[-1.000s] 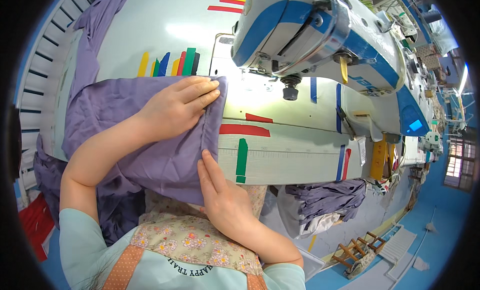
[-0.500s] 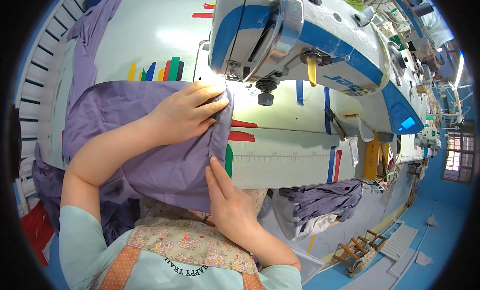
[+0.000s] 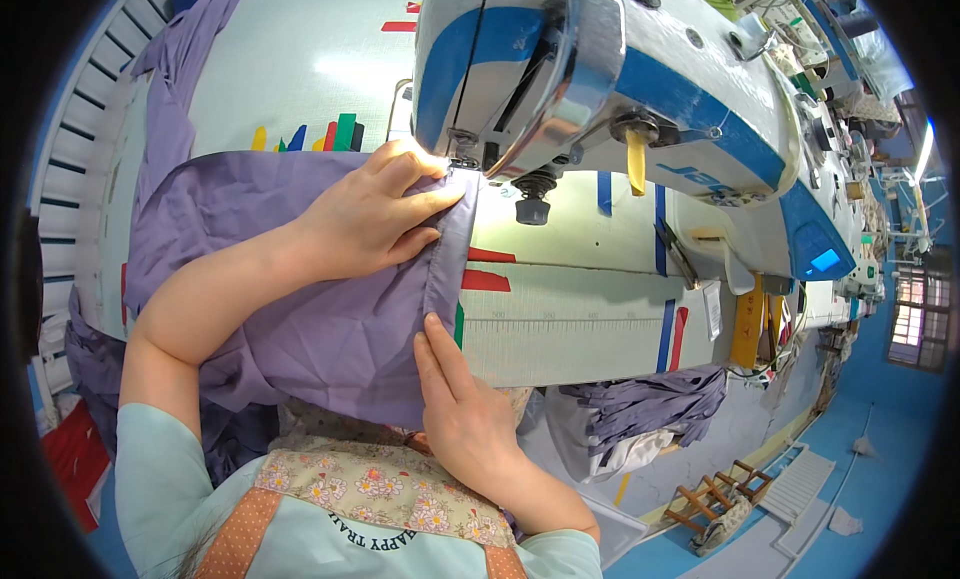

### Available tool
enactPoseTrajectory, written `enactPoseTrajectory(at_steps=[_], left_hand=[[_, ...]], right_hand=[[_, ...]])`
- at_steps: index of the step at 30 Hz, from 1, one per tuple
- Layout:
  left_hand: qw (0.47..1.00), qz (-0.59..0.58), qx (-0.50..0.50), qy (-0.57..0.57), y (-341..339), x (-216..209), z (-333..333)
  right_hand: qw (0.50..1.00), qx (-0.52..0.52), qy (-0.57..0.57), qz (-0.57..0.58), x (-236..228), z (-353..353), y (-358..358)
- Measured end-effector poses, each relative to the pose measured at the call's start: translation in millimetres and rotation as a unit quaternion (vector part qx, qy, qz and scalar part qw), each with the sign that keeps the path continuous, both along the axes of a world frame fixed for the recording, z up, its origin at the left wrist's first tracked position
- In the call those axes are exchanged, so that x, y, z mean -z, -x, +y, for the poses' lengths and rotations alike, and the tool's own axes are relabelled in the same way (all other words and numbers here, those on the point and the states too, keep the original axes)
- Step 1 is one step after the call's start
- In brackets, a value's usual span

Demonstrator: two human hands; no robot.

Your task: Operating an industrial sewing machine to join purple textile pieces.

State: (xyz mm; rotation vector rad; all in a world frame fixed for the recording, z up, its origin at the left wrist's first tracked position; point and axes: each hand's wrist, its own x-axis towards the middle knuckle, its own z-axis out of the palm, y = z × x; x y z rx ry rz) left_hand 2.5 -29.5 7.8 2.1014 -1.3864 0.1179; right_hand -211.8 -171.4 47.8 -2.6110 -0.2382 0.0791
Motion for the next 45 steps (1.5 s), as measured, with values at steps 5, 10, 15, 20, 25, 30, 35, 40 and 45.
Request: enactPoseTrajectory(at_steps=[5, 10, 15, 20, 25, 30, 35, 40, 45], left_hand=[[1.0, 0.003, 0.001, 0.0, -2.0, -0.6, -0.8], [1.0, -0.018, 0.0, -0.018, -3.3, -2.3, -0.6], [0.996, -0.081, 0.045, -0.02, 1.8, -1.3, 0.4], [0.996, -0.082, 0.014, -0.039, 25.7, -10.0, 2.3], [0.996, -0.089, -0.011, 0.008, 36.3, -3.0, 7.5], [0.998, -0.032, 0.006, -0.056, 43.0, -7.6, 9.1], [0.991, -0.026, 0.0, -0.132, 67.8, -26.2, 10.1], [0.981, 0.003, 0.021, -0.191, 90.6, -33.4, 16.0], [0.982, -0.023, 0.005, -0.189, 93.6, -27.1, 17.9]], right_hand=[[1.0, 0.001, -0.005, 0.0, -0.1, -0.5, -1.6], [0.999, 0.015, -0.034, -0.004, -1.1, 1.1, -0.4], [0.997, 0.028, -0.07, -0.014, 2.9, 4.2, 12.3], [0.996, 0.013, -0.085, -0.022, 1.3, 9.8, 22.9], [0.99, 0.06, -0.116, -0.056, 5.7, 17.9, 37.9], [0.991, 0.058, -0.091, -0.081, 13.0, 14.4, 58.2], [0.995, -0.091, -0.012, 0.03, 34.7, 14.4, 67.1], [0.985, -0.086, -0.044, 0.14, 86.1, 5.9, 72.6], [0.921, 0.119, -0.279, 0.246, 142.4, -74.8, 111.3]])
